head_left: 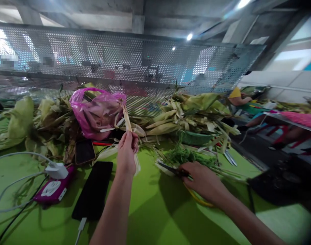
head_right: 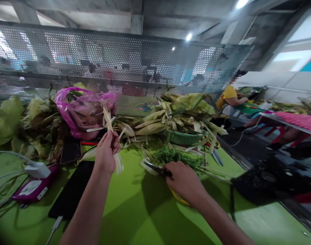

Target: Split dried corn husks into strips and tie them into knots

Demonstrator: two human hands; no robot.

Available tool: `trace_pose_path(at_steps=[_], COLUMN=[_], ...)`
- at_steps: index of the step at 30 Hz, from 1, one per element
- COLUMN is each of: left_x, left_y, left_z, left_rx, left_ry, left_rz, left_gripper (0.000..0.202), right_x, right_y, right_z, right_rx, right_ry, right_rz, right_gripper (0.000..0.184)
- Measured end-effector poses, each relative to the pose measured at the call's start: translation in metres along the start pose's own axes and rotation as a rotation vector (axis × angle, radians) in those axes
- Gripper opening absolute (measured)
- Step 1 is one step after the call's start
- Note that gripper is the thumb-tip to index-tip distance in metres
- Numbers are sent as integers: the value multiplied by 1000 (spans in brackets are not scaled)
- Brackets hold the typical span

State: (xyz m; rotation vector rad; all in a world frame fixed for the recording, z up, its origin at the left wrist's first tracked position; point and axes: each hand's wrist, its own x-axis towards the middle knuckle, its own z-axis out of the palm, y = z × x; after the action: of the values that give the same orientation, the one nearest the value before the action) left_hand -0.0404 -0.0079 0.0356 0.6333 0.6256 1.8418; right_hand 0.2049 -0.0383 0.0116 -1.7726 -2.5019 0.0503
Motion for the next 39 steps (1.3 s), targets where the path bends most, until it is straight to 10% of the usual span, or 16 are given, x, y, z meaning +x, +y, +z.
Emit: trace_pose_path(at_steps=[10,20,30,39], left_x=[1,-1,-3,-6], left_y=[-10,-9,-11,-18], left_z=[-4,-3,0,3], left_rx=[62,111,98,199], left_ry=[-21,-14,-53,-89], left_rz=[-15,-30,-66,-95], left_gripper=[29,32,30,31], right_x=[-13,25,49,51], right_y=[10,-69,0,13], right_z=[-4,15,5,-3], right_rx=[164,176,-12,278], right_ry=[189,55,161,187], right_rz=[149,-124,-173,-234], right_gripper=[15,13,23,20])
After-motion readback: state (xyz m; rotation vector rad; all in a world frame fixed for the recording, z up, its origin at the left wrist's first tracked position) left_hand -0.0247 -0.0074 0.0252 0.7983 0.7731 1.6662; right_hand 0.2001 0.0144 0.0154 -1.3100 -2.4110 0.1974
